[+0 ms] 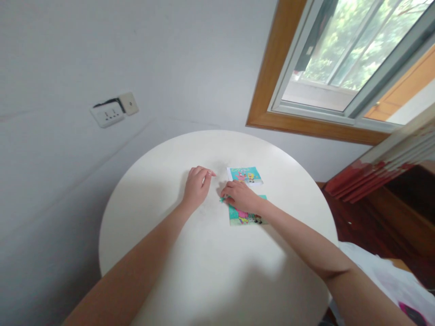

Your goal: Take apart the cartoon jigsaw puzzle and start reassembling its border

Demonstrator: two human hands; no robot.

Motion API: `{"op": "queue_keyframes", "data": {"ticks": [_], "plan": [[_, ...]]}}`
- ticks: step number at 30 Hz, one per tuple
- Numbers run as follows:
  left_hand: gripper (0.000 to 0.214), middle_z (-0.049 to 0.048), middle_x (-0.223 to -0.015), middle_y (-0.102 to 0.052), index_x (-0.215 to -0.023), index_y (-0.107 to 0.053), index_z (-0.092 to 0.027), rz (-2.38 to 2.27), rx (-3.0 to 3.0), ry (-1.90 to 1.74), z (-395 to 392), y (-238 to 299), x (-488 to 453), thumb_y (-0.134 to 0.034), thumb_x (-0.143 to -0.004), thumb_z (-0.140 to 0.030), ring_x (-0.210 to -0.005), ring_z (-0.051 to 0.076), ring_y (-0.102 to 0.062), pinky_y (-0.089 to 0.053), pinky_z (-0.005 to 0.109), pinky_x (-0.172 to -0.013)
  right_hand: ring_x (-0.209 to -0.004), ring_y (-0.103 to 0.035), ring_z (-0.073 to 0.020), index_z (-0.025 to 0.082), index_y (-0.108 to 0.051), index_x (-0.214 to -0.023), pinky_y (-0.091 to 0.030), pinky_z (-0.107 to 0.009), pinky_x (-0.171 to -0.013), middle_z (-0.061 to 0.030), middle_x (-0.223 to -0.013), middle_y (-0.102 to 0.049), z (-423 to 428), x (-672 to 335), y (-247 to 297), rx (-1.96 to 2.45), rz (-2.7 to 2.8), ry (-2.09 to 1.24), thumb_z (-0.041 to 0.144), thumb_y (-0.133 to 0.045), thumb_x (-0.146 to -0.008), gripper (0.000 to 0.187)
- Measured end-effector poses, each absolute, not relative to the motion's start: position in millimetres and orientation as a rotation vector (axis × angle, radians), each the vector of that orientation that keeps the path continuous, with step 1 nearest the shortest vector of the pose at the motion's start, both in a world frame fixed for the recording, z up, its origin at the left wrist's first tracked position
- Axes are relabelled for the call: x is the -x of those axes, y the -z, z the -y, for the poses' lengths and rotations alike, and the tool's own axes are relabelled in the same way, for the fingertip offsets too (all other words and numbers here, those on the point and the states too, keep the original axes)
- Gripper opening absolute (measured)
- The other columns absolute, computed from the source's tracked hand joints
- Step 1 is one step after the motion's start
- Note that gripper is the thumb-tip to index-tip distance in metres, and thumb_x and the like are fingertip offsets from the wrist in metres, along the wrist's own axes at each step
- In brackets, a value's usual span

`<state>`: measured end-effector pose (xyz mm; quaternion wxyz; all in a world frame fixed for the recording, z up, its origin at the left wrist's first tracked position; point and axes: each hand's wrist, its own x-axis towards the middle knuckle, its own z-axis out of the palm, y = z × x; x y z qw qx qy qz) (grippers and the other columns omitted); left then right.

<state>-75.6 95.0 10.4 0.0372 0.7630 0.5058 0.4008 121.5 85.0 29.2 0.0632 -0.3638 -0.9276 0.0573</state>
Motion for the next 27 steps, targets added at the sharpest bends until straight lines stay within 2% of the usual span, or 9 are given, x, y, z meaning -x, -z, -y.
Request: {"op": "queue_keyframes", "data": {"ticks": [5, 7, 12, 18, 23, 27], "plan": [[0.023, 0.0055, -0.085, -0.065, -0.082, -0.066, -0.019, -1.409, -2.465, -0.923, -99, -3, 78, -0.047, -0.091, -0.028, -0.088, 0.021, -0.057, -0.041, 0.036, -0.086, -0.095, -0.056, -0.0177, 0.016, -0.068, -0.092, -0.039, -0.030, -0.085, -0.0070, -0.096, -0.062, -95, -122, -28, 1.005, 2.814, -0.333, 0.013, -0.063, -0.083, 0.011], [0.016, 0.0044, -0.082, -0.066, -0.079, -0.068, -0.021, -1.336, -2.506, -0.796, -99, 0, 80, -0.054, -0.087, -0.026, -0.085, 0.020, -0.058, -0.042, 0.035, -0.085, -0.096, -0.056, -0.0178, 0.016, -0.068, -0.094, -0.039, -0.031, -0.087, -0.0071, -0.097, -0.063, -96, -124, -28, 0.976, 2.799, -0.331, 0.015, -0.065, -0.083, 0.012], [0.015, 0.0039, -0.088, -0.069, -0.083, -0.069, -0.022, -1.245, -2.532, -0.617, -99, -1, 85, -0.055, -0.084, -0.022, -0.091, 0.020, -0.060, -0.041, 0.034, -0.089, -0.102, -0.055, -0.0218, 0.017, -0.067, -0.103, -0.037, -0.036, -0.091, -0.0091, -0.102, -0.062, -94, -126, -28, 1.050, 2.775, -0.228, 0.025, -0.067, -0.084, 0.021], [0.017, 0.0019, -0.096, -0.068, -0.092, -0.069, -0.024, -1.199, -2.511, -0.490, -96, -9, 92, -0.067, -0.075, -0.028, -0.097, 0.021, -0.060, -0.040, 0.033, -0.090, -0.099, -0.057, -0.0199, 0.015, -0.067, -0.098, -0.040, -0.032, -0.087, -0.0086, -0.099, -0.063, -97, -124, -25, 1.076, 2.753, -0.350, 0.018, -0.066, -0.082, 0.017], [0.024, 0.0019, -0.095, -0.066, -0.091, -0.068, -0.024, -1.204, -2.497, -0.472, -93, -11, 90, -0.073, -0.071, -0.035, -0.097, 0.022, -0.059, -0.040, 0.033, -0.090, -0.096, -0.057, -0.0194, 0.014, -0.066, -0.099, -0.041, -0.031, -0.086, -0.0085, -0.096, -0.064, -98, -124, -23, 1.065, 2.700, -0.430, 0.016, -0.068, -0.080, 0.019], [0.016, 0.0016, -0.093, -0.066, -0.086, -0.068, -0.024, -1.193, -2.490, -0.492, -91, -12, 84, -0.072, -0.072, -0.032, -0.094, 0.021, -0.059, -0.040, 0.033, -0.089, -0.091, -0.057, -0.0184, 0.014, -0.064, -0.098, -0.041, -0.031, -0.084, -0.0070, -0.093, -0.062, -94, -125, -23, 1.049, 2.660, -0.450, 0.016, -0.069, -0.079, 0.019]]}}
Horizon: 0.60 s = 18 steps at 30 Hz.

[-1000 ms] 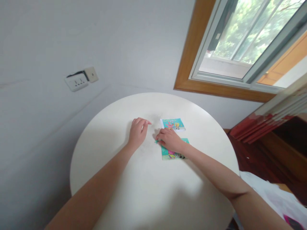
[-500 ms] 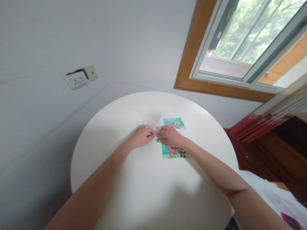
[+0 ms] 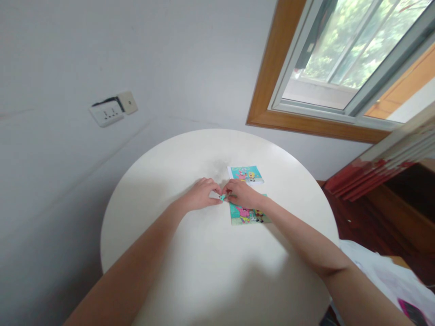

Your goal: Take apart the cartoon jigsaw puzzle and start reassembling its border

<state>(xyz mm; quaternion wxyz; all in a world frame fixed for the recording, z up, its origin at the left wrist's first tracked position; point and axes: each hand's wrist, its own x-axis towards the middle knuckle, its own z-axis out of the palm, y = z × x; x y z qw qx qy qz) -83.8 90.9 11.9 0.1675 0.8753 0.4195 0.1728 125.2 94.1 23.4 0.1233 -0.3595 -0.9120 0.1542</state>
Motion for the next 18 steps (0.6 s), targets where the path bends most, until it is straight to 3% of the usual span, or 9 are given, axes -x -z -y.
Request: {"op": "queue_keyframes", "data": {"ticks": [8, 12, 18], "plan": [[0.004, 0.0019, -0.083, -0.067, -0.076, -0.068, -0.021, -1.144, -2.443, -0.561, -92, -10, 81, -0.070, -0.074, -0.025, -0.087, 0.020, -0.060, -0.042, 0.032, -0.084, -0.092, -0.057, -0.0191, 0.015, -0.063, -0.101, -0.041, -0.032, -0.085, -0.0067, -0.094, -0.063, -91, -130, -20, 0.983, 2.608, -0.430, 0.019, -0.066, -0.081, 0.020], [0.007, 0.0010, -0.080, -0.068, -0.073, -0.067, -0.021, -1.106, -2.405, -0.623, -93, -11, 79, -0.067, -0.077, -0.026, -0.083, 0.018, -0.061, -0.043, 0.030, -0.082, -0.087, -0.057, -0.0172, 0.016, -0.064, -0.092, -0.041, -0.031, -0.084, -0.0052, -0.089, -0.064, -91, -133, -24, 0.936, 2.530, -0.519, 0.020, -0.061, -0.084, 0.010], [0.020, 0.0037, -0.088, -0.063, -0.085, -0.064, -0.019, -1.051, -2.329, -0.785, -82, -15, 59, -0.057, -0.087, -0.038, -0.088, 0.018, -0.059, -0.047, 0.030, -0.080, -0.068, -0.051, -0.0109, 0.016, -0.059, -0.078, -0.040, -0.023, -0.065, 0.0016, -0.072, -0.057, -87, -147, -42, 0.982, 2.307, -0.851, 0.023, -0.055, -0.085, 0.011]]}}
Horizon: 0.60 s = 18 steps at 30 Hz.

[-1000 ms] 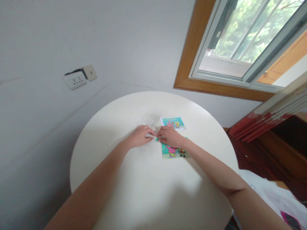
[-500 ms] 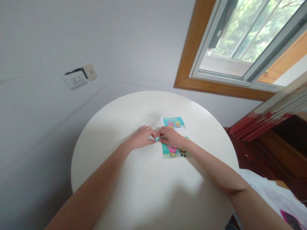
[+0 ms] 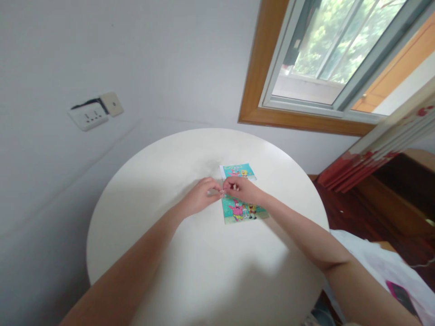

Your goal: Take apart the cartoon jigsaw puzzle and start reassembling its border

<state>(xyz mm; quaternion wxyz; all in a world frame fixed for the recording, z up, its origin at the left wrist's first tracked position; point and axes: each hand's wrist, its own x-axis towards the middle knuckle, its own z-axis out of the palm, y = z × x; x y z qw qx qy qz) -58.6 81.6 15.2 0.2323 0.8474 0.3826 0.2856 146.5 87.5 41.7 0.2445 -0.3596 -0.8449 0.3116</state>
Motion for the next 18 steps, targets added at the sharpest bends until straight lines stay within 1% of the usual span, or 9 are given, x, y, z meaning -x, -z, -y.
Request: {"op": "queue_keyframes", "data": {"ticks": [2, 4, 8, 11, 14, 16, 18], "plan": [[0.021, 0.0051, -0.096, -0.062, -0.096, -0.061, -0.019, -1.036, -2.251, -0.891, -73, -16, 48, -0.053, -0.090, -0.037, -0.092, 0.019, -0.058, -0.048, 0.031, -0.081, -0.063, -0.048, -0.0095, 0.016, -0.058, -0.078, -0.038, -0.022, -0.060, 0.0028, -0.069, -0.055, -88, -159, -46, 0.988, 2.200, -0.941, 0.025, -0.057, -0.083, 0.011], [0.020, 0.0060, -0.101, -0.061, -0.103, -0.058, -0.019, -1.022, -2.221, -0.979, -62, -17, 38, -0.051, -0.091, -0.033, -0.095, 0.019, -0.057, -0.048, 0.034, -0.084, -0.059, -0.048, -0.0088, 0.016, -0.058, -0.077, -0.037, -0.021, -0.057, 0.0035, -0.066, -0.052, -90, -176, -49, 1.002, 2.071, -1.026, 0.028, -0.060, -0.081, 0.013], [0.020, 0.0068, -0.107, -0.062, -0.107, -0.060, -0.020, -0.958, -2.445, -0.854, -43, -19, 21, -0.052, -0.090, -0.028, -0.105, 0.023, -0.054, -0.043, 0.041, -0.095, -0.058, -0.052, -0.0096, 0.016, -0.060, -0.079, -0.042, -0.023, -0.057, 0.0043, -0.062, -0.053, -90, -213, -46, 1.088, 1.855, -1.196, 0.032, -0.067, -0.074, 0.018], [0.027, 0.0072, -0.124, -0.058, -0.117, -0.059, -0.023, -0.894, -2.598, -0.725, -35, -13, 13, -0.049, -0.093, -0.026, -0.119, 0.023, -0.048, -0.038, 0.042, -0.104, -0.056, -0.051, -0.0096, 0.016, -0.065, -0.086, -0.041, -0.024, -0.057, 0.0051, -0.061, -0.053, -86, -236, -39, 1.154, 1.823, -1.261, 0.032, -0.068, -0.073, 0.021], [0.037, 0.0057, -0.145, -0.045, -0.131, -0.051, -0.025, -0.848, -2.740, -0.561, -31, -3, 10, -0.047, -0.095, -0.030, -0.135, 0.024, -0.035, -0.030, 0.044, -0.111, -0.060, -0.053, -0.0106, 0.015, -0.067, -0.086, -0.041, -0.024, -0.059, 0.0028, -0.063, -0.057, -83, -251, -30, 1.204, 1.886, -1.236, 0.031, -0.066, -0.075, 0.020], [0.042, 0.0051, -0.149, -0.040, -0.138, -0.045, -0.027, -0.849, -2.803, -0.472, -30, 3, 9, -0.046, -0.096, -0.033, -0.138, 0.025, -0.033, -0.028, 0.045, -0.113, -0.063, -0.054, -0.0110, 0.015, -0.069, -0.084, -0.040, -0.024, -0.060, 0.0005, -0.068, -0.061, -83, -257, -25, 1.241, 1.960, -1.130, 0.032, -0.064, -0.077, 0.018], [0.043, 0.0043, -0.149, -0.039, -0.140, -0.042, -0.030, -0.858, -2.839, -0.418, -30, 6, 9, -0.042, -0.097, -0.035, -0.137, 0.024, -0.035, -0.027, 0.046, -0.113, -0.064, -0.053, -0.0112, 0.016, -0.071, -0.083, -0.040, -0.024, -0.060, -0.0012, -0.072, -0.064, -83, -260, -18, 1.271, 2.025, -1.007, 0.032, -0.063, -0.079, 0.018]]}}
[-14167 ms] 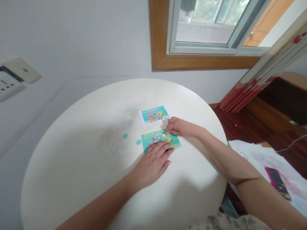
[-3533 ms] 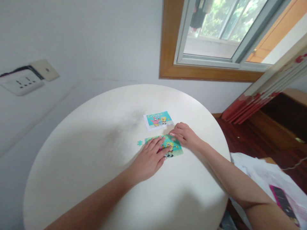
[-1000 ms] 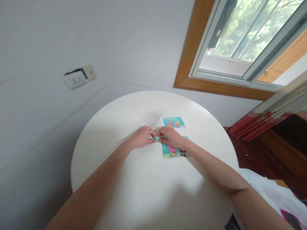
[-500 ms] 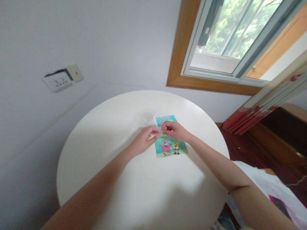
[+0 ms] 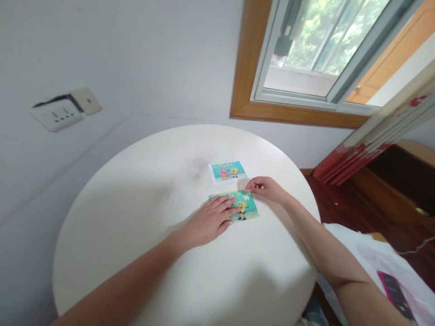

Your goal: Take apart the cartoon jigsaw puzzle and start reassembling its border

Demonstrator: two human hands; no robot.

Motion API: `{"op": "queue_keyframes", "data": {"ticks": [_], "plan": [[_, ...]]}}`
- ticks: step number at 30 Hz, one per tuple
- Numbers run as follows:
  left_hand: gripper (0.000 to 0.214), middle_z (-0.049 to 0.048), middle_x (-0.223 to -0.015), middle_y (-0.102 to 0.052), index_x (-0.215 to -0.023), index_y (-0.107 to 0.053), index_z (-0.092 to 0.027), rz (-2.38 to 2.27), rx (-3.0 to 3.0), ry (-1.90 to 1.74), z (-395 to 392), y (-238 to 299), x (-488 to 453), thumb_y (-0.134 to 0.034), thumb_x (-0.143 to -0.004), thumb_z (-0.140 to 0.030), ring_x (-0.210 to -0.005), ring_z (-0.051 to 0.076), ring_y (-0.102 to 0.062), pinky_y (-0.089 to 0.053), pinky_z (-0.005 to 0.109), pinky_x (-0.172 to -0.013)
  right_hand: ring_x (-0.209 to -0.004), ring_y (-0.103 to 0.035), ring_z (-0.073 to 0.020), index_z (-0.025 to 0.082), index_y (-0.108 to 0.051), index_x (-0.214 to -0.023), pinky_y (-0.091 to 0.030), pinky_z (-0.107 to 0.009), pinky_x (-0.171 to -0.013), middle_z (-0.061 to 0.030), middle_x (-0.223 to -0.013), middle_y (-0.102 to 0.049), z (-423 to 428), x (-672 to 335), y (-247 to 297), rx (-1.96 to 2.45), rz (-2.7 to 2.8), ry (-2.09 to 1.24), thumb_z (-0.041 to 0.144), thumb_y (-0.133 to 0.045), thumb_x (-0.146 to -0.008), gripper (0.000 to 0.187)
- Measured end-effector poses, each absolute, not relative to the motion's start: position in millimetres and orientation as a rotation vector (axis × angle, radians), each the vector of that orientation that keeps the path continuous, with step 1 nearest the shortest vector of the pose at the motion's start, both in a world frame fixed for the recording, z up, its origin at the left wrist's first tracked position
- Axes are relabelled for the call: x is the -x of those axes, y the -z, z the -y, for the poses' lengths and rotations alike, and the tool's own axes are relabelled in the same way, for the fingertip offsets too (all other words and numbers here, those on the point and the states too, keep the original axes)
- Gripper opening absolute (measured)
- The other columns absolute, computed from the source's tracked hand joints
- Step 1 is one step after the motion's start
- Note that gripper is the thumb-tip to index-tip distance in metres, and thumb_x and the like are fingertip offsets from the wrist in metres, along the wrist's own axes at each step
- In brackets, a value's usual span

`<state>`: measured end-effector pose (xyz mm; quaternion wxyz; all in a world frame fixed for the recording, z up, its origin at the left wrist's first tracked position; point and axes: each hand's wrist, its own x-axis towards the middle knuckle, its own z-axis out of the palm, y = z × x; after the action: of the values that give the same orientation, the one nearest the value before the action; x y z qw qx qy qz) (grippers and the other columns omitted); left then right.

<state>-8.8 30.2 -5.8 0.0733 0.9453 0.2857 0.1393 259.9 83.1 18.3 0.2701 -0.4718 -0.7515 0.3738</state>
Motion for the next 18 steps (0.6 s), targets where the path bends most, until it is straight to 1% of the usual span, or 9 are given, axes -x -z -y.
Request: {"op": "queue_keyframes", "data": {"ticks": [6, 12, 14, 18], "plan": [[0.043, 0.0047, -0.149, -0.041, -0.140, -0.043, -0.029, -0.842, -2.887, -0.374, -32, 7, 9, -0.039, -0.099, -0.036, -0.137, 0.024, -0.034, -0.026, 0.046, -0.114, -0.069, -0.055, -0.0133, 0.017, -0.073, -0.082, -0.043, -0.025, -0.063, -0.0034, -0.073, -0.064, -85, -261, -3, 1.168, 2.140, -0.856, 0.024, -0.063, -0.079, 0.013], [0.043, 0.0042, -0.149, -0.040, -0.141, -0.043, -0.029, -0.819, -2.911, -0.369, -33, 7, 10, -0.039, -0.098, -0.035, -0.138, 0.023, -0.032, -0.027, 0.046, -0.113, -0.076, -0.055, -0.0158, 0.018, -0.074, -0.083, -0.044, -0.027, -0.070, -0.0040, -0.073, -0.065, -84, -259, -6, 1.141, 2.177, -0.768, 0.023, -0.064, -0.080, 0.012], [0.043, 0.0041, -0.148, -0.041, -0.140, -0.043, -0.029, -0.807, -2.913, -0.389, -33, 7, 10, -0.040, -0.098, -0.034, -0.137, 0.023, -0.033, -0.027, 0.046, -0.114, -0.076, -0.055, -0.0156, 0.018, -0.074, -0.083, -0.044, -0.027, -0.069, -0.0039, -0.073, -0.064, -84, -257, -7, 1.151, 2.160, -0.780, 0.023, -0.064, -0.080, 0.012], [0.042, 0.0042, -0.148, -0.041, -0.139, -0.045, -0.029, -0.806, -2.909, -0.413, -33, 6, 9, -0.042, -0.097, -0.033, -0.136, 0.023, -0.035, -0.027, 0.046, -0.114, -0.067, -0.052, -0.0126, 0.016, -0.071, -0.081, -0.041, -0.025, -0.062, -0.0018, -0.072, -0.062, -80, -255, -6, 1.226, 2.024, -0.904, 0.029, -0.066, -0.078, 0.014]]}}
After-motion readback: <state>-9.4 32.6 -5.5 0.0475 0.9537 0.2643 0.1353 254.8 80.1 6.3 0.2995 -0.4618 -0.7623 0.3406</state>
